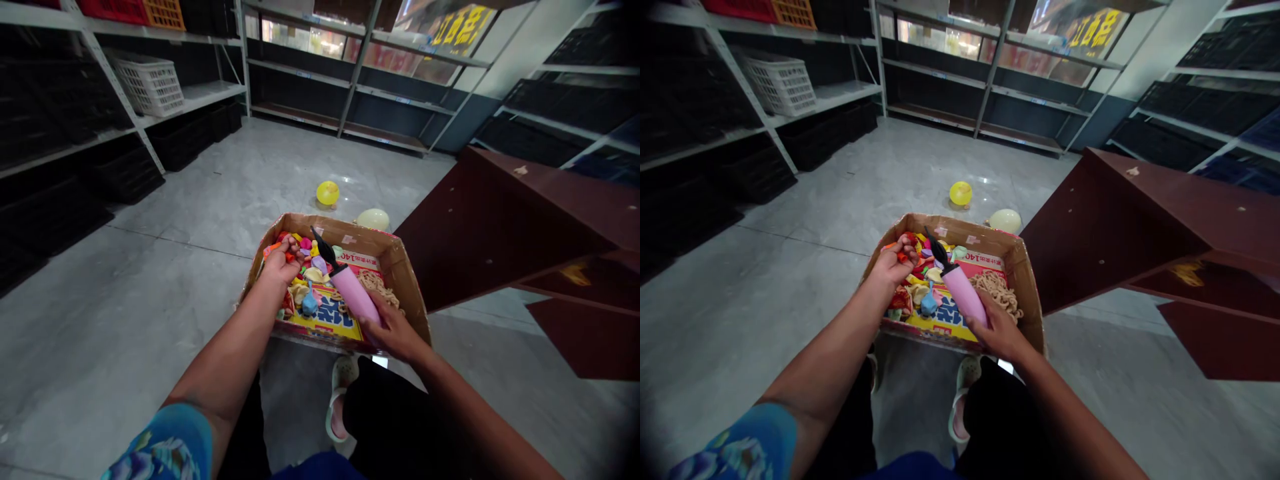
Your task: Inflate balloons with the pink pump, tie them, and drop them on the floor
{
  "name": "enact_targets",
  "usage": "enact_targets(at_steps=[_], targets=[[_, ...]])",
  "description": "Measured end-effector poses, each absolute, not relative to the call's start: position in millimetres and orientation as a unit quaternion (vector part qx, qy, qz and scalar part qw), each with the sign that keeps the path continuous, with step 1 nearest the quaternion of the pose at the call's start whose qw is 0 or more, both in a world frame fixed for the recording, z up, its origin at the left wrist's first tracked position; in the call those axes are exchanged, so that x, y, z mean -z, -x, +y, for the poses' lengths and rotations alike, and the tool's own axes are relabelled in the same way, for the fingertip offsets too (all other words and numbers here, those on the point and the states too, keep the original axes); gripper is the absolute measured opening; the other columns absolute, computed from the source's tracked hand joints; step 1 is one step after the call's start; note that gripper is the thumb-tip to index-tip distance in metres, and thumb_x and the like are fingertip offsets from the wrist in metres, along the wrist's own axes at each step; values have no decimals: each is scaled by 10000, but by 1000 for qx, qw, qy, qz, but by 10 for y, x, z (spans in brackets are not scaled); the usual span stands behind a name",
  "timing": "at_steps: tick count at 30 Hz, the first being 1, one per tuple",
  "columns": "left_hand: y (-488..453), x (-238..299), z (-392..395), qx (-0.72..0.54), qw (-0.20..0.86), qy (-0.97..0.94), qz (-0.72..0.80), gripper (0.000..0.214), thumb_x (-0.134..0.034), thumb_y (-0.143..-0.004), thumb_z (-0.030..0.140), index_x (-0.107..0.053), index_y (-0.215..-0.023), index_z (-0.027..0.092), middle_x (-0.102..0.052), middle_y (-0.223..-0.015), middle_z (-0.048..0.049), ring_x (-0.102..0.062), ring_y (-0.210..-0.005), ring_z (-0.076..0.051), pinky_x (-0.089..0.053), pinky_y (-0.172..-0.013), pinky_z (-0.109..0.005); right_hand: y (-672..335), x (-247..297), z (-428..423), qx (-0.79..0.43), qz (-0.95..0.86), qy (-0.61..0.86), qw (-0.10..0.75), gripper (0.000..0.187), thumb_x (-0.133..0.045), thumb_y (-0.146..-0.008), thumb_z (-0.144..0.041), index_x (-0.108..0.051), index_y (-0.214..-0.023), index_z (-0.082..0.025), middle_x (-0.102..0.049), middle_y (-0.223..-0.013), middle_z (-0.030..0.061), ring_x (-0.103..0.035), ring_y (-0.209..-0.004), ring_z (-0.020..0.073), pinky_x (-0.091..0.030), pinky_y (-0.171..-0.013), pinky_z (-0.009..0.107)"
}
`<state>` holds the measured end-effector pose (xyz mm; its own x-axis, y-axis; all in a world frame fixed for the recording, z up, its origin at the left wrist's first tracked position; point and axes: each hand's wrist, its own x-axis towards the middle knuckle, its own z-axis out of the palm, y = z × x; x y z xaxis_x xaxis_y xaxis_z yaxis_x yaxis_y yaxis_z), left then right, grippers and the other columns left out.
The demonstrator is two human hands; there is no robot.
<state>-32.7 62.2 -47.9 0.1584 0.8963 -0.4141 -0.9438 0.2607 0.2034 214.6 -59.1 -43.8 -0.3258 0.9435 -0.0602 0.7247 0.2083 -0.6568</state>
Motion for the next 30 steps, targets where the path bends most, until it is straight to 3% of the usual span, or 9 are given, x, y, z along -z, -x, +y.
enact_targets(at_steps=[8,21,30], targets=[[331,475,634,-621,752,10,221,132,-482,-855,75,-486,-750,154,-502,-600,29,-444,-452,-38,-382,-464,-177,-2093,371,-1169,-324,-766,524,184,649,-566,-799,-326,-325,-1401,-336,-481,-1370,70,-482,-1223,307,-420,-993,502],[146,390,508,-629,720,-70,285,125,-629,-771,98,-545,-838,163,-504,-611,45,-410,-447,-31,-347,-447,-162,-2062,410,-1029,-311,-761,538,187,628,-587,-772,-290,-395,-1369,-282,-521,-1331,97,-504,-1199,300,-416,-990,499],[50,411,455,-617,723,-48,308,121,-638,-752,98,-525,-732,138,-534,-609,27,-425,-444,-42,-361,-461,-177,-1973,415,-997,-295,-763,537,207,616,-587,-784,-288,-387,-1365,-245,-518,-1330,107,-512,-1184,289,-414,-991,476]])
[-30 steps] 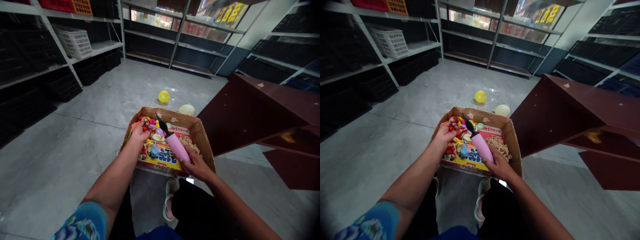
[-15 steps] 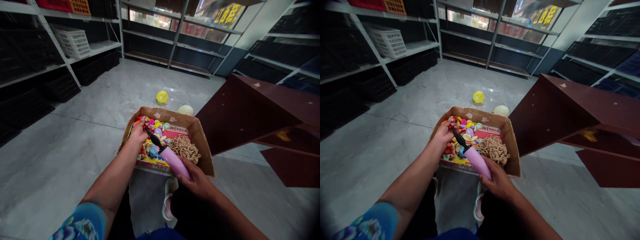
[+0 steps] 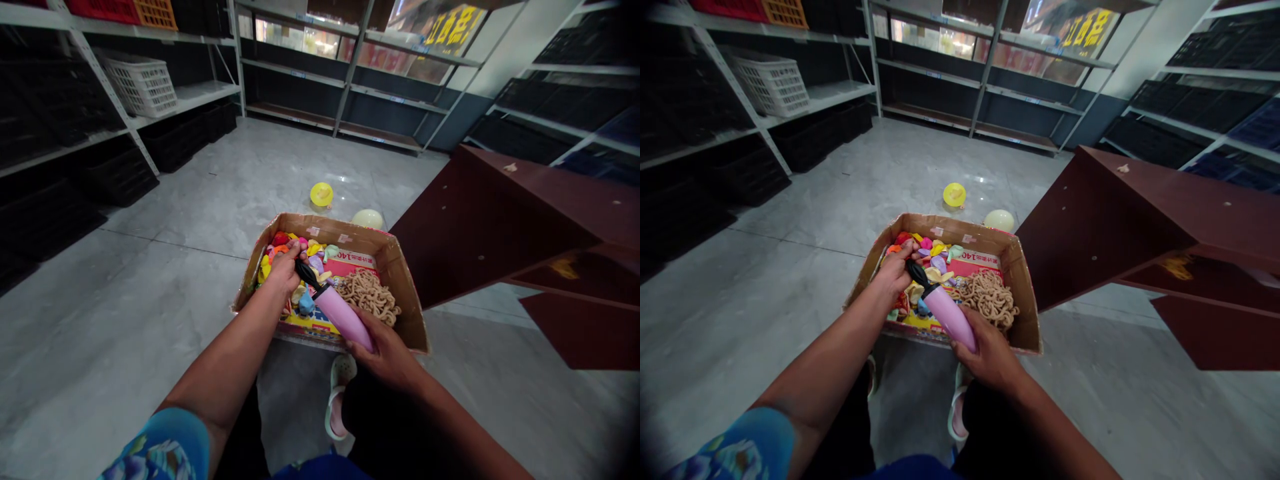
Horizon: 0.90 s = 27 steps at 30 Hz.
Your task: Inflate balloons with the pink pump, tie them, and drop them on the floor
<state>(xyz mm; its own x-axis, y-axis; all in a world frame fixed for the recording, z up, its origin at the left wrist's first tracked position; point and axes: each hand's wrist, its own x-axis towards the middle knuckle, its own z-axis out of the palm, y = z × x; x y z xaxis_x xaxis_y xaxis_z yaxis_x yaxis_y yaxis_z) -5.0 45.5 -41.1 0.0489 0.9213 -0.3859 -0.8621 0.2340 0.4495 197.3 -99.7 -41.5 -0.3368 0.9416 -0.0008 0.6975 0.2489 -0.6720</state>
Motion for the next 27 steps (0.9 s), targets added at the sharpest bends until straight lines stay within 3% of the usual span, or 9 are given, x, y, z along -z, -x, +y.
enact_targets(at_steps=[3,9,14,21,27], targets=[[66,440,466,-593,746,-33,301,118,-612,-780,131,-520,-705,131,-528,-595,18,-422,-437,-50,-354,-448,-179,-1928,406,-996,-280,-766,540,210,590,-577,-780,-272,-417,-1341,-184,-532,-1310,125,-529,-1161,286,-425,-981,451],[183,493,512,-502,830,-9,243,227,-641,-764,306,-496,-667,161,-490,-554,18,-468,-464,-104,-413,-494,-248,-1885,401,-1034,-289,-757,549,205,593,-566,-775,-263,-407,-1337,-161,-514,-1320,142,-505,-1187,287,-410,-997,456],[197,511,526,-492,845,-26,206,395,-548,-832,341,-333,-542,179,-359,-458,37,-394,-411,-102,-394,-474,-249,-1882,416,-1040,-296,-752,553,202,605,-570,-777,-262,-385,-1347,-179,-503,-1326,129,-491,-1193,277,-390,-1010,458],[227,490,509,-487,844,-41,220,512,-517,-782,568,-315,-519,177,-404,-511,11,-460,-475,-128,-443,-516,-297,-1858,423,-1046,-291,-751,555,208,611,-569,-766,-234,-387,-1345,-170,-512,-1310,125,-499,-1177,254,-396,-1006,423],[191,537,513,-505,831,-62,224,313,-549,-828,390,-472,-636,156,-484,-585,3,-486,-505,-112,-443,-525,-266,-1844,419,-1043,-277,-745,566,220,608,-577,-757,-251,-411,-1336,-171,-523,-1304,120,-506,-1174,258,-400,-1002,420]])
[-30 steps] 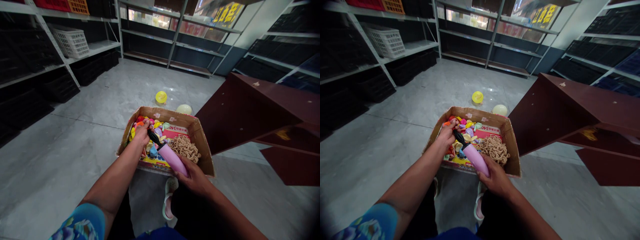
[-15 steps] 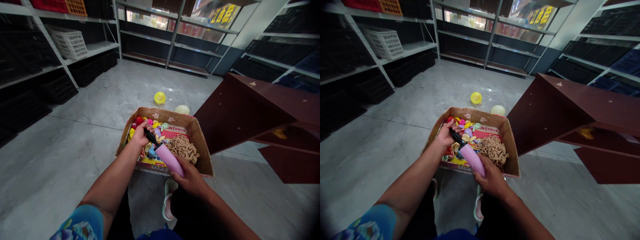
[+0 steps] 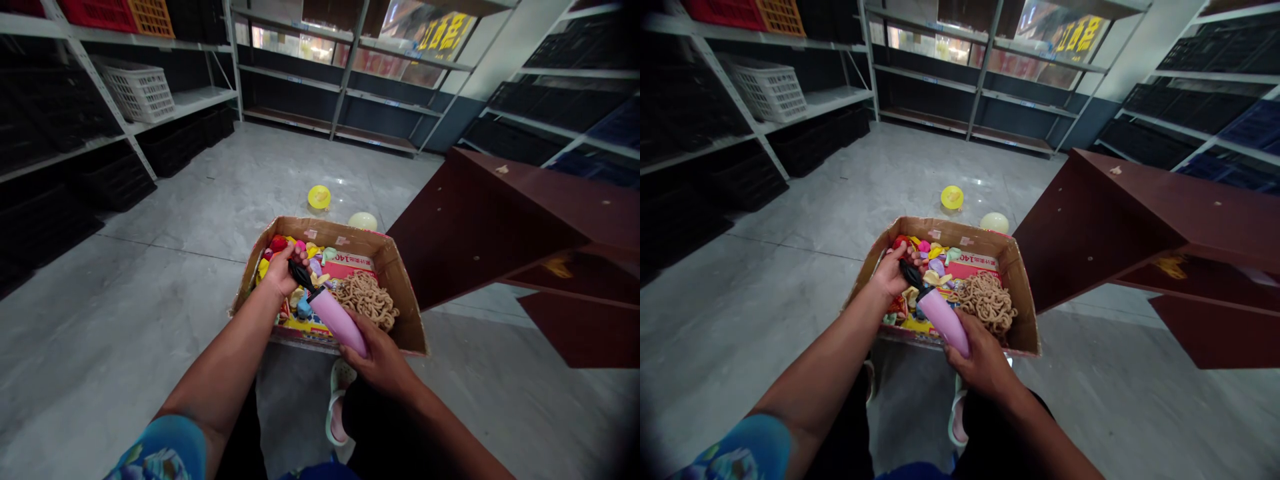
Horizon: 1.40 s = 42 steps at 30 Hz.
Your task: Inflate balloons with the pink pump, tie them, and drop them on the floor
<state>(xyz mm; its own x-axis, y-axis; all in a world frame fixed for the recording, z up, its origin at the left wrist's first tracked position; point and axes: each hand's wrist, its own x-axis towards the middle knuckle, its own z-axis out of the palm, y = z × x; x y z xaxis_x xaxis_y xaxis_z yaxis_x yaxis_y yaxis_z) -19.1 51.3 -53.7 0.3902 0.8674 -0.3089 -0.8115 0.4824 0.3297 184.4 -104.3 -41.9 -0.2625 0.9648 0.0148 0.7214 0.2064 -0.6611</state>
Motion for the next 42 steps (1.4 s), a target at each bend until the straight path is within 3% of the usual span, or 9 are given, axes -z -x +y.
enact_targets(at_steps=[4,11,17,22,26,33,42], targets=[[168,527,500,-522,824,-65,211,202,-531,-852,290,-498,-703,158,-510,-626,4,-486,-511,-98,-433,-524,-243,-1789,391,-1006,-268,-733,579,235,592,-595,-736,-257,-458,-1305,-170,-556,-1262,121,-537,-1133,264,-423,-975,407],[228,471,504,-505,827,-67,237,476,-516,-827,468,-292,-527,173,-396,-506,15,-422,-443,-101,-409,-463,-249,-1708,393,-979,-356,-678,584,271,532,-625,-758,-342,-501,-1254,-196,-575,-1237,93,-553,-1094,255,-438,-943,394],[213,488,502,-493,818,-110,276,467,-478,-844,484,-326,-531,173,-481,-556,-16,-502,-491,-125,-452,-488,-270,-1645,408,-934,-484,-599,582,261,463,-611,-774,-461,-565,-1150,-194,-647,-976,43,-592,-805,187,-482,-700,293],[195,371,477,-512,807,-97,279,478,-455,-866,451,-252,-520,191,-317,-434,39,-346,-353,-87,-350,-381,-230,-1689,432,-952,-506,-604,568,237,381,-619,-775,-469,-582,-1038,-195,-599,-819,-5,-530,-671,134,-435,-590,234],[323,222,515,-560,779,-90,268,464,-465,-875,384,-221,-528,196,-291,-429,50,-317,-336,-78,-317,-354,-219,-1876,388,-1032,-499,-639,546,212,353,-603,-789,-474,-594,-987,-182,-584,-814,1,-524,-698,142,-436,-595,231],[485,105,558,-598,749,-80,272,425,-446,-879,334,-223,-545,198,-281,-440,57,-305,-340,-75,-309,-348,-214,-2178,375,-1202,-503,-650,537,192,369,-562,-826,-456,-581,-1090,-198,-618,-917,27,-565,-786,172,-475,-677,260],[243,157,475,-580,763,-89,272,415,-407,-893,313,-213,-544,201,-296,-441,46,-321,-337,-77,-297,-353,-221,-1876,365,-991,-378,-693,584,191,351,-560,-818,-425,-562,-1061,-171,-636,-904,44,-575,-763,178,-473,-665,273]])
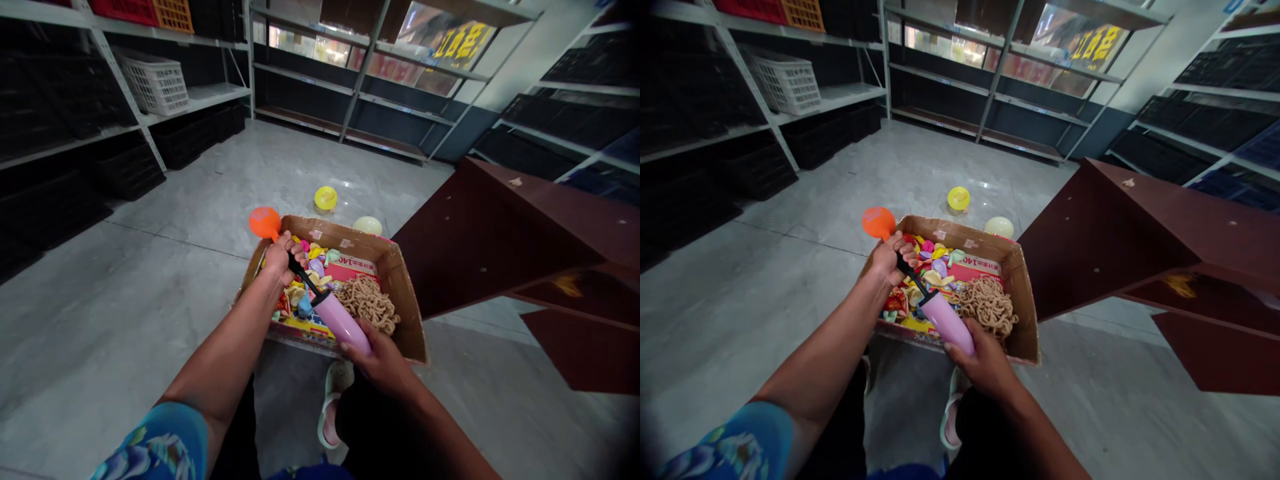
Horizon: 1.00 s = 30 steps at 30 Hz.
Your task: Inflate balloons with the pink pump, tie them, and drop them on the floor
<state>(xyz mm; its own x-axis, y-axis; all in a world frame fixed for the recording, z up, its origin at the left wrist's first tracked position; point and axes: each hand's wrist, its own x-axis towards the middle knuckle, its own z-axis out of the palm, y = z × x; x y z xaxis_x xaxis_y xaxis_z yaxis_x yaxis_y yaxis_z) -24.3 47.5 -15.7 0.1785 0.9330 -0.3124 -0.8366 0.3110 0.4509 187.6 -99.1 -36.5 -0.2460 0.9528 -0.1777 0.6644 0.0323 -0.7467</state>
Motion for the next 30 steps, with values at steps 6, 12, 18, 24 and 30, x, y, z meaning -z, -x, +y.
enact_targets(at_steps=[6,12,18,24,30], targets=[[194,190,462,-579,762,-96,275,420,-416,-893,353,-232,-548,201,-306,-435,48,-339,-335,-80,-310,-364,-228,-1608,305,-777,-324,-692,620,180,419,-622,-754,-435,-563,-1082,-181,-654,-860,43,-582,-692,179,-453,-605,272],[329,74,458,-593,754,-100,264,442,-468,-870,386,-228,-547,202,-292,-446,54,-321,-335,-76,-292,-356,-231,-1755,310,-861,-332,-720,586,169,427,-656,-730,-375,-549,-1090,-172,-657,-907,51,-601,-761,198,-467,-654,285],[531,15,497,-639,719,-109,251,441,-450,-876,344,-205,-540,197,-285,-448,47,-308,-347,-80,-297,-352,-233,-2103,315,-1100,-355,-733,561,149,415,-626,-754,-321,-536,-1134,-179,-651,-994,62,-612,-838,213,-488,-718,293],[435,10,449,-626,737,-98,236,463,-468,-869,368,-192,-539,198,-269,-460,51,-303,-341,-67,-272,-346,-224,-2110,388,-1160,-325,-723,588,161,361,-609,-739,-283,-547,-1083,-194,-669,-911,44,-622,-748,200,-491,-651,286],[271,23,376,-609,751,-116,228,439,-486,-861,362,-226,-548,198,-285,-466,54,-340,-342,-74,-297,-360,-231,-1703,378,-903,-269,-722,603,207,347,-626,-718,-323,-567,-1039,-203,-670,-857,39,-613,-711,197,-476,-627,279]])
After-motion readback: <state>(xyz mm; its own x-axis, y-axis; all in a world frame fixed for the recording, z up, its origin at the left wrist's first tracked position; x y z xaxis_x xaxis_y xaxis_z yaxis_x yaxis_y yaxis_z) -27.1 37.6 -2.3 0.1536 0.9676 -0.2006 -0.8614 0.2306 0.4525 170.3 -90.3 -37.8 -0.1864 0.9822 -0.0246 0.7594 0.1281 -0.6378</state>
